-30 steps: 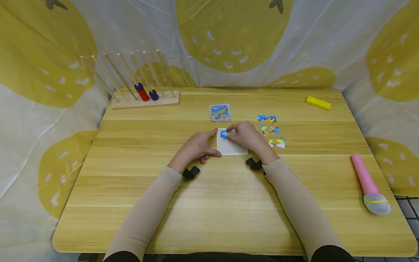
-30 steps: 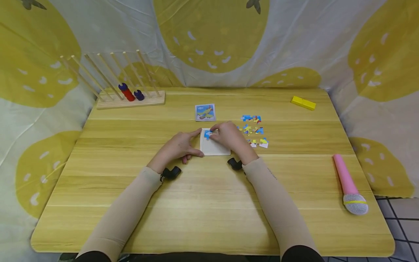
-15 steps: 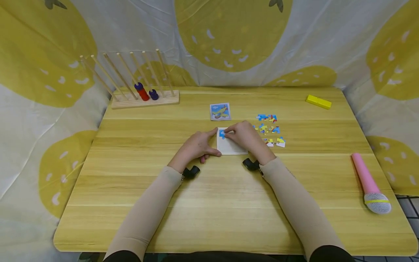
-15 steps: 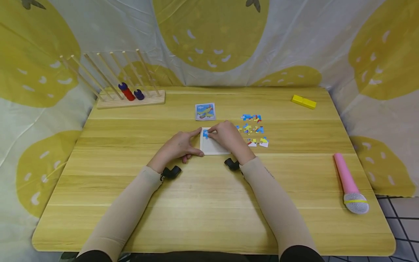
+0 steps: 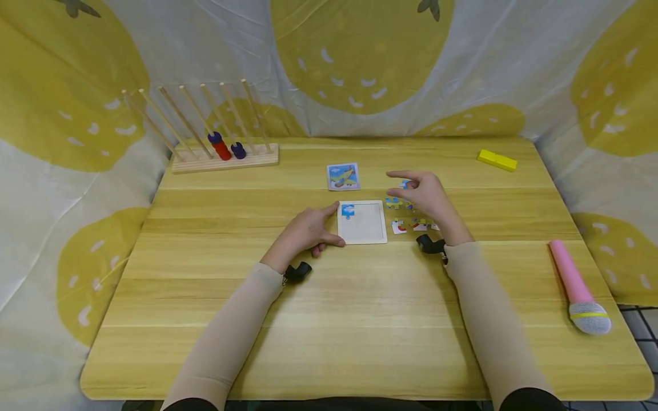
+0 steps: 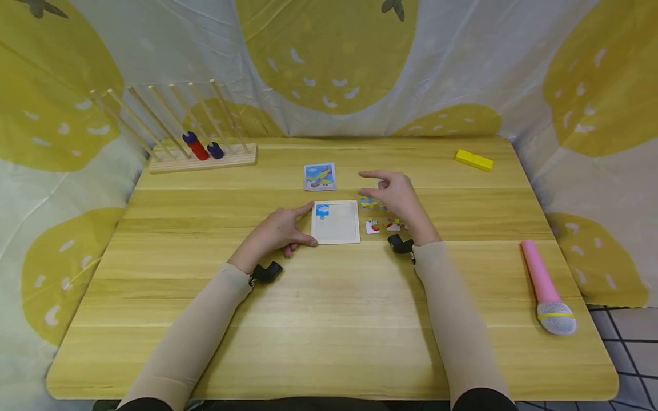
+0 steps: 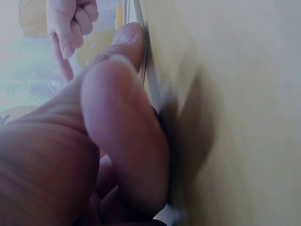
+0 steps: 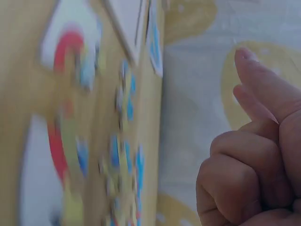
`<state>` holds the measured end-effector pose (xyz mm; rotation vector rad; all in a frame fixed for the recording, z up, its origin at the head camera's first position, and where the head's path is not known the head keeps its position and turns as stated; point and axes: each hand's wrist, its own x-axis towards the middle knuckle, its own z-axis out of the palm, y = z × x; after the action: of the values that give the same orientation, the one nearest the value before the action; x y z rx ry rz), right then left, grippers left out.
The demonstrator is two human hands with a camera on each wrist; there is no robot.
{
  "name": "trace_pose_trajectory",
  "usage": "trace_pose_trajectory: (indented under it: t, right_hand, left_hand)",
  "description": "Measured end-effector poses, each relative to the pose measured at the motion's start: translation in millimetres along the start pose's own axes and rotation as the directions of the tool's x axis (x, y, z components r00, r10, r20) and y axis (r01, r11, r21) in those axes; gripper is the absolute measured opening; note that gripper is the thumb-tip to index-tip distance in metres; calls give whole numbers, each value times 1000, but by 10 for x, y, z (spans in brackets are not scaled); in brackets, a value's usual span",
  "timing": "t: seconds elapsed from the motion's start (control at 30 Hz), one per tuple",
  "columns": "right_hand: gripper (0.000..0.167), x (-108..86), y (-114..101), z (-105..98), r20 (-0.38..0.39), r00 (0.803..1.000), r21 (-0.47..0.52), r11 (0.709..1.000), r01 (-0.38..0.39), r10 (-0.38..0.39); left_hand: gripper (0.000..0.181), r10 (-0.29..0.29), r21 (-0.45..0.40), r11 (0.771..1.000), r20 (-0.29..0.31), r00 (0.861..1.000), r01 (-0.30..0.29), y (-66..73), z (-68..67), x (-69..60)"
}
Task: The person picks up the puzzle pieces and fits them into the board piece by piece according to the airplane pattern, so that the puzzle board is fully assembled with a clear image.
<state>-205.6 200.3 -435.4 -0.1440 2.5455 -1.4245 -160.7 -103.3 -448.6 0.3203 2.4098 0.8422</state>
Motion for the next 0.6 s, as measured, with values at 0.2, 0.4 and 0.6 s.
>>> trace_pose_trajectory:
  t: [0.2, 0.4, 0.6]
  right_hand:
    - [60, 87, 217, -439, 14, 999, 15, 999, -42, 42]
    - [62, 194, 458, -638, 57, 992, -30, 994, -107, 109]
    - [66, 233, 619, -677, 116, 976, -20, 982, -185, 186]
  left_hand:
    - [110, 5, 5, 1000, -9, 1000, -5, -32, -23, -12]
    - [108, 23, 5, 1000, -14, 1000, -23, -39, -9, -10]
    - [108, 35, -8, 999, -5, 999, -35, -38, 10, 2]
